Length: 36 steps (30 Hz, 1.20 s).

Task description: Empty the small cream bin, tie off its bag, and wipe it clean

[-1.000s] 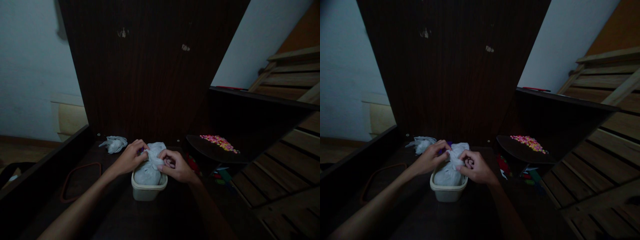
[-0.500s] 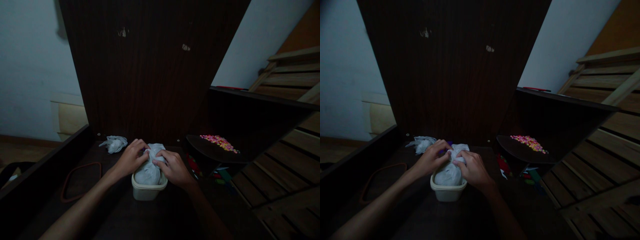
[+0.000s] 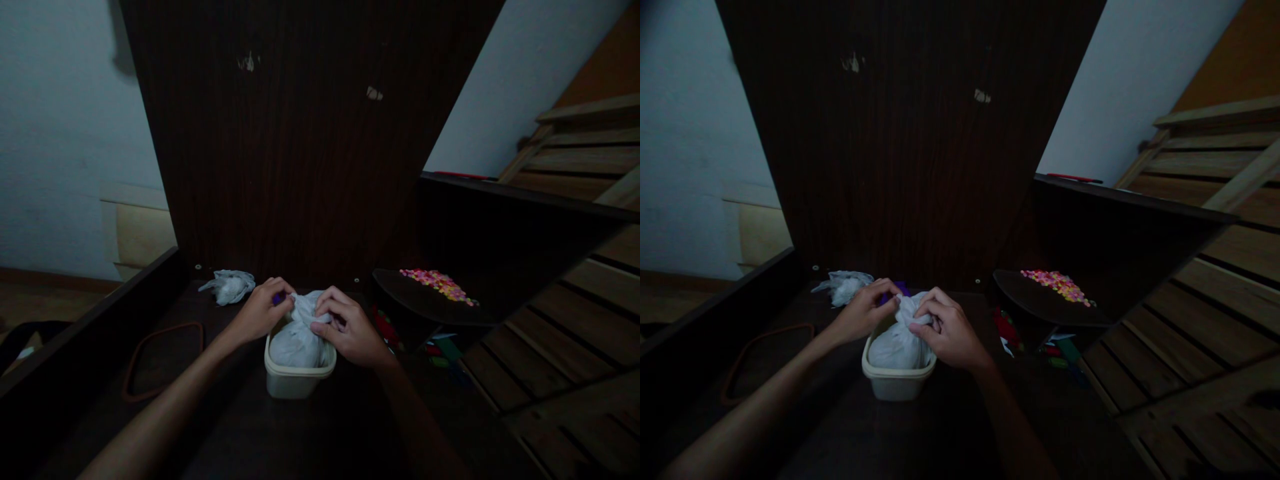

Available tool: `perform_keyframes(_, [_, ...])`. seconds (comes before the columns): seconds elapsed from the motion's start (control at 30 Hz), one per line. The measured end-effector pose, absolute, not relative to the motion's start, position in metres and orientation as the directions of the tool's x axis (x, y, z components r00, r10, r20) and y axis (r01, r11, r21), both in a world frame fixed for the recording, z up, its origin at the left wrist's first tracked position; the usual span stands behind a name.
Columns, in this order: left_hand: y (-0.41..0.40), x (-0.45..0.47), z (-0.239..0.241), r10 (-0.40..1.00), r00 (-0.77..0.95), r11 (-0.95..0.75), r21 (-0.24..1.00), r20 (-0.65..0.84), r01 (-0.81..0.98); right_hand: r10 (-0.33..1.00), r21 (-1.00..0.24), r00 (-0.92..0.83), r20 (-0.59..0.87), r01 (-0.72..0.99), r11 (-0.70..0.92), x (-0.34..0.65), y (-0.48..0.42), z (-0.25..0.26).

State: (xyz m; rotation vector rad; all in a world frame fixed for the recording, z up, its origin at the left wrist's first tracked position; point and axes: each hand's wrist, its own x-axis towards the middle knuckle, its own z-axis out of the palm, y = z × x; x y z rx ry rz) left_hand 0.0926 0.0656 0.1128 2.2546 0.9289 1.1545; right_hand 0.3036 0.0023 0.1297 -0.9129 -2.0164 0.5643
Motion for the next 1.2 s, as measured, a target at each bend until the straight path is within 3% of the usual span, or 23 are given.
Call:
perform_keyframes(0.1, [0.063, 0.095, 0.117, 0.78, 0.387, -0.621, 0.687, 0.492, 0.378, 0.802, -0.609, -0.296, 0.519, 0.53, 0.59, 0.297, 0.0, 0.132])
perform_keyframes(0.3, [0.054, 0.101, 0.124, 0.812, 0.388, -0.564, 0.758, 0.437, 0.327, 0.808, -0.335, -0.306, 0.503, 0.793, 0.509, 0.281, -0.003, 0.13])
perform_keyframes(0.4, [0.053, 0.1, 0.126, 0.801, 0.421, -0.56, 0.783, 0.426, 0.273, 0.795, -0.246, -0.339, 0.503, 0.825, 0.508, 0.281, 0.0, 0.125])
perform_keyframes(0.53, [0.054, 0.095, 0.125, 0.73, 0.473, -0.656, 0.701, 0.494, 0.28, 0.774, -0.223, -0.428, 0.466, 0.79, 0.571, 0.288, 0.001, 0.123])
perform_keyframes(0.7, [0.066, 0.089, 0.115, 0.699, 0.434, -0.713, 0.605, 0.569, 0.354, 0.72, -0.323, -0.535, 0.441, 0.654, 0.684, 0.295, -0.005, 0.13])
perform_keyframes(0.87, [0.078, 0.081, 0.106, 0.763, 0.337, -0.647, 0.664, 0.552, 0.376, 0.678, -0.503, -0.575, 0.458, 0.461, 0.731, 0.303, -0.015, 0.138])
perform_keyframes(1.03, [0.071, 0.08, 0.11, 0.776, 0.403, -0.596, 0.772, 0.485, 0.219, 0.745, -0.657, -0.331, 0.578, 0.352, 0.666, 0.316, -0.003, 0.137])
perform_keyframes(1.2, [0.064, 0.081, 0.111, 0.783, 0.372, -0.588, 0.787, 0.498, 0.184, 0.882, -0.876, -0.066, 0.467, 0.099, 0.472, 0.323, 0.026, 0.127])
